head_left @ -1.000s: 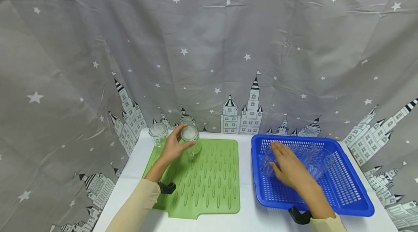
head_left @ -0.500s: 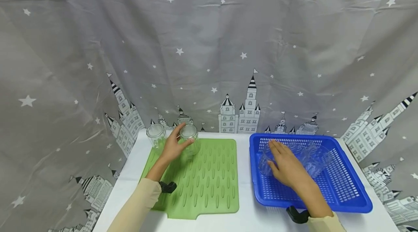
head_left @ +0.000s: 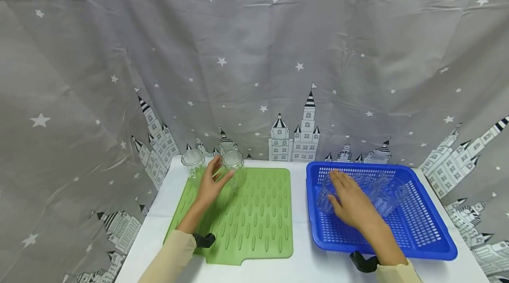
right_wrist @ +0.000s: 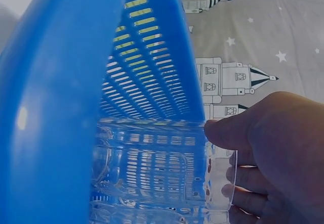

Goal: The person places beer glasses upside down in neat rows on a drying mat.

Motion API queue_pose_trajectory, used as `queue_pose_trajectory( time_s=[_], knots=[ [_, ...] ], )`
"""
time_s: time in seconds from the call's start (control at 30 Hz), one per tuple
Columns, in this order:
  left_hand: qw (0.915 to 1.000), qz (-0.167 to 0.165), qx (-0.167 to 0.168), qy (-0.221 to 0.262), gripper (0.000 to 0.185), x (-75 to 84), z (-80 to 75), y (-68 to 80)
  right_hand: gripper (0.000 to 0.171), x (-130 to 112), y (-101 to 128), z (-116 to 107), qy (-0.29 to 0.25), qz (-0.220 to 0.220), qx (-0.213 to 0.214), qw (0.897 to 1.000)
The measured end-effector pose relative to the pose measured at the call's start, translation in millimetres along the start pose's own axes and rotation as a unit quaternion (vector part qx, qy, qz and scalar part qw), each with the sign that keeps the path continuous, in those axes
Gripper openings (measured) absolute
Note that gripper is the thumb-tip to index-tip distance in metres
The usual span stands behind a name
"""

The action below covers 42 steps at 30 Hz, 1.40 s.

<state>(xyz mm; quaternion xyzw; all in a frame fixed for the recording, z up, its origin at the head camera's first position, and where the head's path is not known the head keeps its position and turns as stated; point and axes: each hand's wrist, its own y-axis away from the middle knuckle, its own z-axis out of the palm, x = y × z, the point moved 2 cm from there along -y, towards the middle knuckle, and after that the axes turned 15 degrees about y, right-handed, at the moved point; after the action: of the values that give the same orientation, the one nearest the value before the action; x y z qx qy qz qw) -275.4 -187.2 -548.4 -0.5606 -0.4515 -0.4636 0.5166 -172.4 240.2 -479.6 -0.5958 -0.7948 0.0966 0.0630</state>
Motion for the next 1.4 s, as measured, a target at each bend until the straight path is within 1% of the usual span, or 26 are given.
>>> queue_pose_trajectory(
  time_s=[0.1,0.2,0.3,0.33,0.4,0.47,0.53,0.6,0.67,0.73,0.8,0.9,1.03,1.13,1.23,1.4],
  knots=[
    [0.9999,0.009,0.010,-0.005,0.082,-3.0,-6.2,14.3,0.066,0.8,0.4,0.5,-0.001,0.004,0.000,1.000],
    [0.9984,0.039,0.021,-0.034,0.077,-3.6,-14.9,32.2,0.065,0.8,0.0,0.7,-0.005,0.006,-0.002,1.000],
    [0.9948,0.068,0.035,-0.067,0.074,-1.3,-23.8,51.4,0.065,1.3,-0.8,1.2,-0.008,0.006,-0.005,1.000],
    [0.9935,0.075,0.039,-0.077,0.073,-0.5,-27.0,57.7,0.065,1.7,-1.0,1.3,-0.008,0.006,-0.006,1.000],
    [0.9918,0.078,0.049,-0.089,0.072,0.4,-33.9,69.4,0.066,2.5,-1.4,1.8,-0.010,0.008,-0.009,1.000],
    [0.9891,0.070,0.060,-0.115,0.071,0.9,-42.1,80.7,0.066,3.0,-1.6,2.3,-0.010,0.008,-0.010,1.000],
    [0.9871,0.054,0.070,-0.133,0.071,0.0,-51.2,91.5,0.066,2.9,-1.4,2.6,-0.011,0.009,-0.011,1.000],
    [0.9829,0.030,0.078,-0.164,0.072,-3.0,-60.8,102.4,0.066,2.6,-1.0,2.7,-0.016,0.012,-0.012,1.000],
    [0.9785,-0.003,0.081,-0.190,0.075,-8.0,-69.7,113.4,0.065,2.2,-0.3,2.4,-0.019,0.013,-0.013,1.000],
    [0.9710,-0.030,0.078,-0.224,0.079,-14.9,-77.2,123.5,0.066,2.1,0.1,2.5,-0.020,0.013,-0.014,1.000],
    [0.9627,-0.048,0.069,-0.257,0.082,-21.9,-82.2,132.2,0.066,2.2,0.3,2.4,-0.021,0.012,-0.015,1.000],
    [0.9545,-0.040,0.060,-0.289,0.085,-31.5,-85.6,141.2,0.066,2.8,0.4,2.6,-0.020,0.012,-0.016,1.000],
    [0.9494,-0.016,0.054,-0.309,0.084,-40.4,-85.3,149.0,0.066,3.2,1.1,3.6,-0.028,0.017,-0.020,0.999],
    [0.9449,-0.010,0.055,-0.323,0.079,-43.9,-84.9,151.2,0.067,3.4,1.5,5.0,-0.034,0.018,-0.023,0.999],
    [0.9442,-0.016,0.053,-0.325,0.075,-45.4,-84.6,150.6,0.067,4.7,1.6,4.7,-0.038,0.017,-0.025,0.999],
    [0.9470,-0.025,0.043,-0.317,0.074,-45.8,-81.9,147.7,0.068,9.9,0.3,-0.5,-0.039,0.014,-0.032,0.999]
  ],
)
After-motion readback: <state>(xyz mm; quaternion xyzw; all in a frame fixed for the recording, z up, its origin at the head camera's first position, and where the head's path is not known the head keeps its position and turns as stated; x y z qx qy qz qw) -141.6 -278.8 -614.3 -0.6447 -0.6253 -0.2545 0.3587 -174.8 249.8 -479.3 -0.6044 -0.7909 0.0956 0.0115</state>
